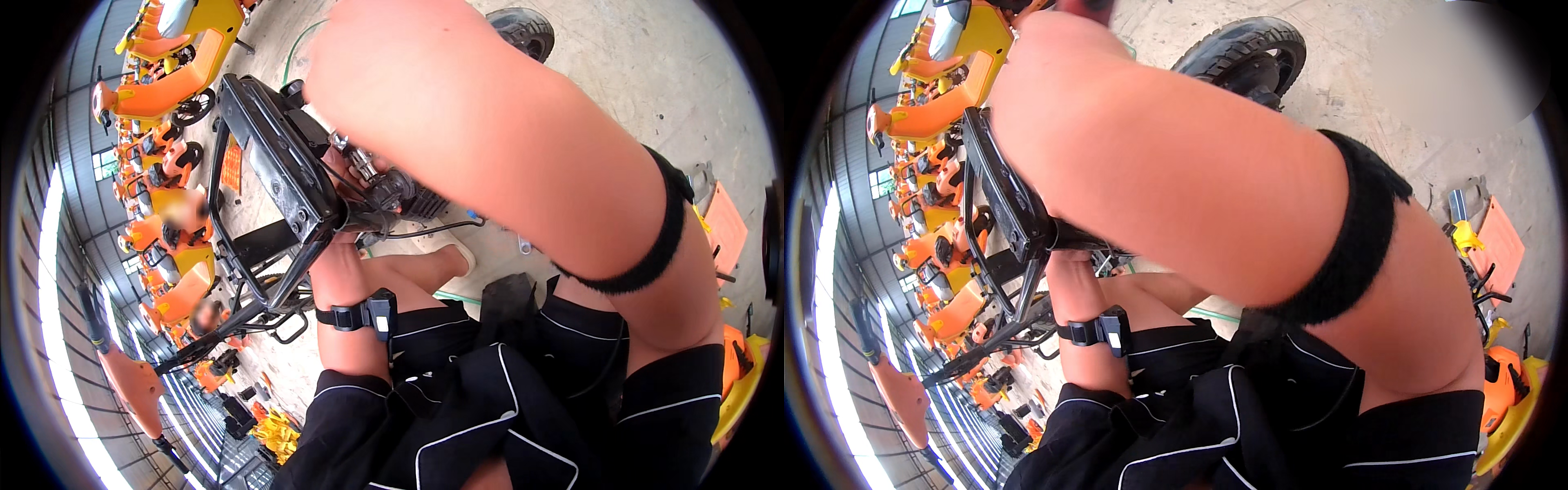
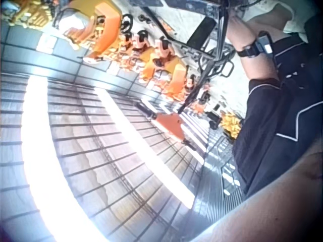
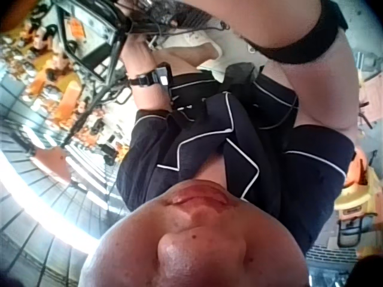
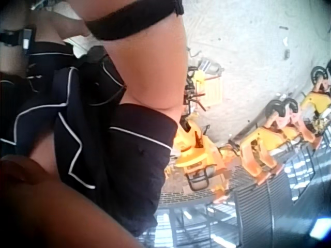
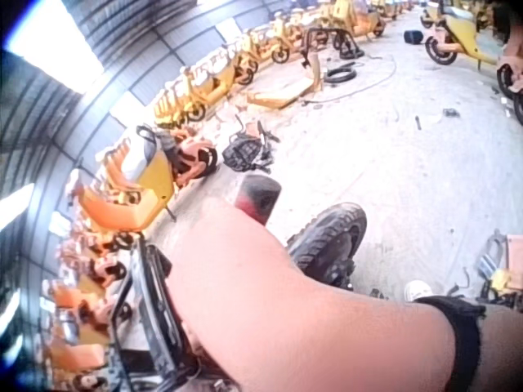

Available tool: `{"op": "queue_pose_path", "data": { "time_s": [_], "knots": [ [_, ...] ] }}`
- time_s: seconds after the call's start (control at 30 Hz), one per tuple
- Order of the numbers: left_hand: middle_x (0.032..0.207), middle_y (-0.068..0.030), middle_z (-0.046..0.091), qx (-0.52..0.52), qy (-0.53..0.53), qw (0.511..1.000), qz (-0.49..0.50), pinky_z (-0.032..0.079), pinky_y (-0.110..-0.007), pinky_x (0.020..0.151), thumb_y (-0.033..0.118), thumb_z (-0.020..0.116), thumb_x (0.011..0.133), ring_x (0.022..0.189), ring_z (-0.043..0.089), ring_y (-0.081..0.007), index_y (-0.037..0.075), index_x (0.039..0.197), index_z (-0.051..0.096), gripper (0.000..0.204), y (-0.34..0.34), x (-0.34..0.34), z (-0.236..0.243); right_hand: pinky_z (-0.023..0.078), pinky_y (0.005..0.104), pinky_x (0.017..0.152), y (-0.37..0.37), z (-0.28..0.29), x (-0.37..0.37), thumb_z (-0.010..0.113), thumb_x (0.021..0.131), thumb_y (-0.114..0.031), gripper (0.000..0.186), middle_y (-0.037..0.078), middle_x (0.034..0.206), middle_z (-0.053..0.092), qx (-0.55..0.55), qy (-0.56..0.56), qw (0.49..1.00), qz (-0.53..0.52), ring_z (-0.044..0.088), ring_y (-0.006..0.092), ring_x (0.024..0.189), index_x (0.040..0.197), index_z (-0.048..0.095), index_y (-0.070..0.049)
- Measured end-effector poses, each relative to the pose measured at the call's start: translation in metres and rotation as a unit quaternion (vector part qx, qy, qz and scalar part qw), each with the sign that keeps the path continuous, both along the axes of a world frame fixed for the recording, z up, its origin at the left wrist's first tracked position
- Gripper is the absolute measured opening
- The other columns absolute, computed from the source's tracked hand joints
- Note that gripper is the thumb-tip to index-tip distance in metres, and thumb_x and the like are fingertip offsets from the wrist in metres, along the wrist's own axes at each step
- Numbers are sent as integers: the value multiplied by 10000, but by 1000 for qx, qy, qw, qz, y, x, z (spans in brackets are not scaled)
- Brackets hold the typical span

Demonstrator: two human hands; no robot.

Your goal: The person works on the rear shock absorber of a scooter frame using a socket wrench and a small tool. They tighten a bolt on the shock mount, then move to pick up other tools and parts from the floor before returning to work on the same area.

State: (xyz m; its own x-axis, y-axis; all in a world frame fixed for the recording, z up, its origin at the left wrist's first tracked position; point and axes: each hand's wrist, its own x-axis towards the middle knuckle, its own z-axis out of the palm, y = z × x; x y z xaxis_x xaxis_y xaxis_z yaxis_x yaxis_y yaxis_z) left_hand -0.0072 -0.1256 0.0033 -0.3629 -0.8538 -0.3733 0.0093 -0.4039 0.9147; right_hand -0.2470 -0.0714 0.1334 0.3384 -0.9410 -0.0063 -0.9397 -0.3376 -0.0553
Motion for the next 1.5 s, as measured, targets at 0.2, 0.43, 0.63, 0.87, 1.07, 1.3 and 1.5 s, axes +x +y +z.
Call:
{"op": "queue_pose_path", "data": {
  "time_s": [0.2, 0.43, 0.63, 0.87, 1.07, 1.3, 1.5],
  "knots": [
    [864, -105, 669, -8, -67, 998, 10, 590, -323, 676, 439, 597, 986, 798, 695, -203, -27, 1168, 603, 500, 2, 10, 0, 545, 375, 774, -31, -80, 2, 701, 779, -163, 135, 62, 869, 748, -61, -51, 997, -1, 720, 229, 895, 883, 780, -128],
    [915, -113, 681, -56, -109, 992, 13, 585, -331, 722, 407, 623, 976, 822, 692, -205, -18, 1170, 612, 468, 8, 20, -6, 519, 359, 716, -47, -116, 1, 683, 776, -160, 76, 30, 813, 726, -49, -39, 998, -2, 714, 214, 863, 800, 745, -125],
    [1080, -154, 666, -62, -6, 997, 36, 586, -360, 813, 339, 643, 971, 923, 686, -229, -8, 1334, 524, 516, 9, 36, -14, 535, 380, 749, -47, -118, 6, 694, 764, -136, 127, 61, 860, 735, -3, -59, 998, 12, 717, 250, 849, 880, 744, -130],
    [1142, -159, 642, -43, 69, 996, 30, 587, -375, 861, 198, 663, 939, 966, 684, -250, -23, 1412, 456, 562, 7, 33, -16, 558, 393, 770, -54, -133, 8, 676, 755, -83, 180, 93, 874, 734, 22, -60, 998, 12, 720, 286, 856, 920, 744, -107],
    [1154, -133, 646, -29, 51, 998, 37, 611, -351, 767, 159, 672, 927, 926, 699, -240, 11, 1420, 466, 555, 5, 26, -12, 572, 429, 757, -50, -128, 9, 641, 758, -65, 218, 120, 879, 729, 82, -70, 994, -5, 715, 319, 870, 945, 746, -107],
    [1098, -131, 648, -87, -17, 996, -18, 560, -273, 769, 126, 617, 927, 886, 664, -154, -19, 1434, 457, 551, 11, 8, -1, 521, 471, 800, -45, -131, 22, 644, 825, -120, 241, 190, 933, 695, 202, -278, 939, 24, 663, 391, 909, 1060, 664, -69],
    [1086, -118, 658, -34, -60, 997, 20, 548, -284, 807, 167, 637, 955, 930, 656, -146, -54, 1405, 473, 528, 15, 0, 13, 487, 432, 834, -42, -147, 27, 682, 881, -136, 499, 181, 1017, 680, 206, -460, 863, 39, 657, 343, 950, 1329, 462, -123]
  ]
}}
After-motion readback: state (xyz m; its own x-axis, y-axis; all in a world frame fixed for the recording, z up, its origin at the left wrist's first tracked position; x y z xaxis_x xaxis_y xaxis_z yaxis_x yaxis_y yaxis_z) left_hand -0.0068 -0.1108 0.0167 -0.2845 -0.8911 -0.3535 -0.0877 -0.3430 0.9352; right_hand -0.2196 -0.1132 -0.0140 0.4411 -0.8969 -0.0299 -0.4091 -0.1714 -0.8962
